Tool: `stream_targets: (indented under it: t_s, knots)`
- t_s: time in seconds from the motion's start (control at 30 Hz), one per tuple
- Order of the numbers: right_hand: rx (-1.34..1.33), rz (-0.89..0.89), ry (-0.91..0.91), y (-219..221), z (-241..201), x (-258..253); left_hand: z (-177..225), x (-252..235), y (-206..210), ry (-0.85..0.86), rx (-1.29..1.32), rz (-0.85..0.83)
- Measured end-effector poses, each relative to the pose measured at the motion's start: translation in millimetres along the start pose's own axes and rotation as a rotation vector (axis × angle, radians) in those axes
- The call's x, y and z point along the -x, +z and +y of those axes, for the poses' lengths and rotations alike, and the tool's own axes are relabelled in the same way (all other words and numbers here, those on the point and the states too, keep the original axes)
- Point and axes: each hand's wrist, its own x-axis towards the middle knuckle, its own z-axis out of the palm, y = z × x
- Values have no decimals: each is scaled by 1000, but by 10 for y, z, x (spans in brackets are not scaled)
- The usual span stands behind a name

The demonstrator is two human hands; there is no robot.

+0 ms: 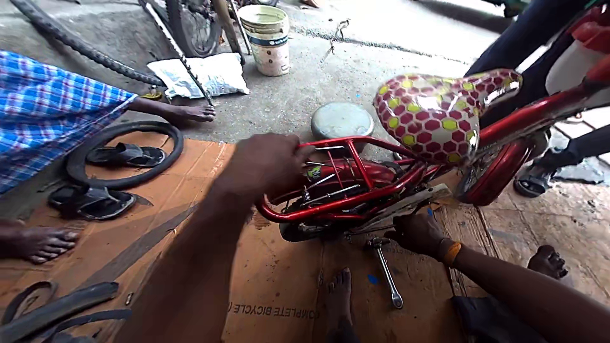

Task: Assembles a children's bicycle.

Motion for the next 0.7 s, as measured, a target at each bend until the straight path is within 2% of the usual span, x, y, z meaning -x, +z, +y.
stream_targets:
  t_s: [0.07, 0.13, 0.2, 0.27, 0.37, 0.47, 0.57, 0.63, 0.7]
  knots:
    - [-29, 135, 25, 153, 44, -14, -150, -11, 9, 78, 115, -2]
    - [-65, 274, 34, 477, 92, -163, -167, -17, 45, 53, 124, 9]
    - [-177, 243, 123, 927, 65, -328, -51, 28, 71, -4, 58, -24]
    - [-285, 165, 177, 1040, 49, -530, 171, -24, -38, -118, -26, -63]
    - [-358, 49, 75, 902, -5, -449, 407, -47, -19, -166, -81, -50]
    - [-338, 53, -82, 753, -153, -402, 325, -94, 74, -1, -78, 0]
    - [-389, -10, -166, 647, -312, -381, 278, -95, 87, 42, -81, -13]
    - [-307, -93, -198, 518, -282, -328, 260, -98, 84, 46, -65, 5]
    - [-98, -177, -199, 215, -346, -195, 246, -98, 103, 87, -31, 56]
